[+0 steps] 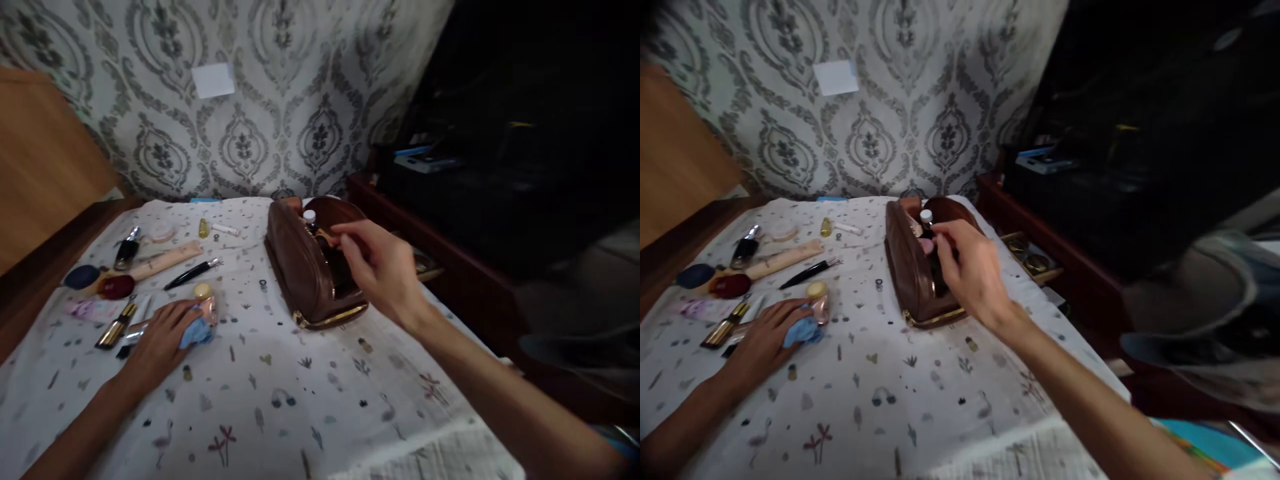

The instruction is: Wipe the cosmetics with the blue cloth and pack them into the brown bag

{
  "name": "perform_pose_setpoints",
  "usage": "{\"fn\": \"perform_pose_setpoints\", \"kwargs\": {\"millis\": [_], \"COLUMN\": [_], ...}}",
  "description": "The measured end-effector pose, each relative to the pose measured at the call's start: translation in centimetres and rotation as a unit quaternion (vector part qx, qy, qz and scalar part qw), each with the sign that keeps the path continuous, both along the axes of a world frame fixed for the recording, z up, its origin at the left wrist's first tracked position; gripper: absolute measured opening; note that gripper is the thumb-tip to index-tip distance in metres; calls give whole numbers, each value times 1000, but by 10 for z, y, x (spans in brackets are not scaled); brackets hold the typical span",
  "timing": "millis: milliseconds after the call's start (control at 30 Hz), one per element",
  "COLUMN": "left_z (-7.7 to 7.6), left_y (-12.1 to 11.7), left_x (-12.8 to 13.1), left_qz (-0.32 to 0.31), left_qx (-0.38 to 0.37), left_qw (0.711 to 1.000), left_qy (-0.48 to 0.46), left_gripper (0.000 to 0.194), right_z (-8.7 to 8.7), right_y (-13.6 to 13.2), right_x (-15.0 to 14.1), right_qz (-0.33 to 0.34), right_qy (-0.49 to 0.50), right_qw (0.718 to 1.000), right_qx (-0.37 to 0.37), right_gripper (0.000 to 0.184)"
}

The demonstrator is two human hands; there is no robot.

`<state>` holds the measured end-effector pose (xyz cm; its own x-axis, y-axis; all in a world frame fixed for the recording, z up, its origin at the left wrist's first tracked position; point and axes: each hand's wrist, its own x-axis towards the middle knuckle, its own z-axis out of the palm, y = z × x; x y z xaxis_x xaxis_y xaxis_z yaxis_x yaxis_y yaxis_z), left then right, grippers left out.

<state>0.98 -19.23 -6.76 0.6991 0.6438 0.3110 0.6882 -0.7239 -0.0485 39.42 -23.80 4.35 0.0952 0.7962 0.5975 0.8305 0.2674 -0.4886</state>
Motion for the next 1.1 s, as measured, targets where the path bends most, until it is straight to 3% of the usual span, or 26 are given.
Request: {"fn": "perform_pose_setpoints", "kwargs": {"millis": [67,133,200,300,633,933,1100], "left_z": [-9,-18,-23,-24,-19,-32,-29], "left_y": [4,7,8,10,12,26,22], "left_x": [-6,-9,-10,-9,-7,-24,-19], "left_qz": [-8,-16,-19,-16,-38,-53,-37], "left_qx": [27,60,80,90,107,104,88], "left_qw": [1000,998,996,995,993,993,995], "left_qy": [-9,-21,-29,-33,-37,-4,-11], "left_gripper": [32,32,34,34,33,35,37], "right_z": [14,21,23,17,-6,-14,-6], "right_y": [19,33,41,46,52,49,50], "right_x": [13,17,15,8,18,16,19], "right_qz": [-6,8,37,66,88,70,118], "right_qy": [-134,-254,-310,-312,-235,-165,-211], "right_qw": [980,920,869,839,854,888,892], "right_qx": [-147,-298,-384,-441,-455,-423,-382], "right_gripper": [27,23,26,30,39,48,34]}}
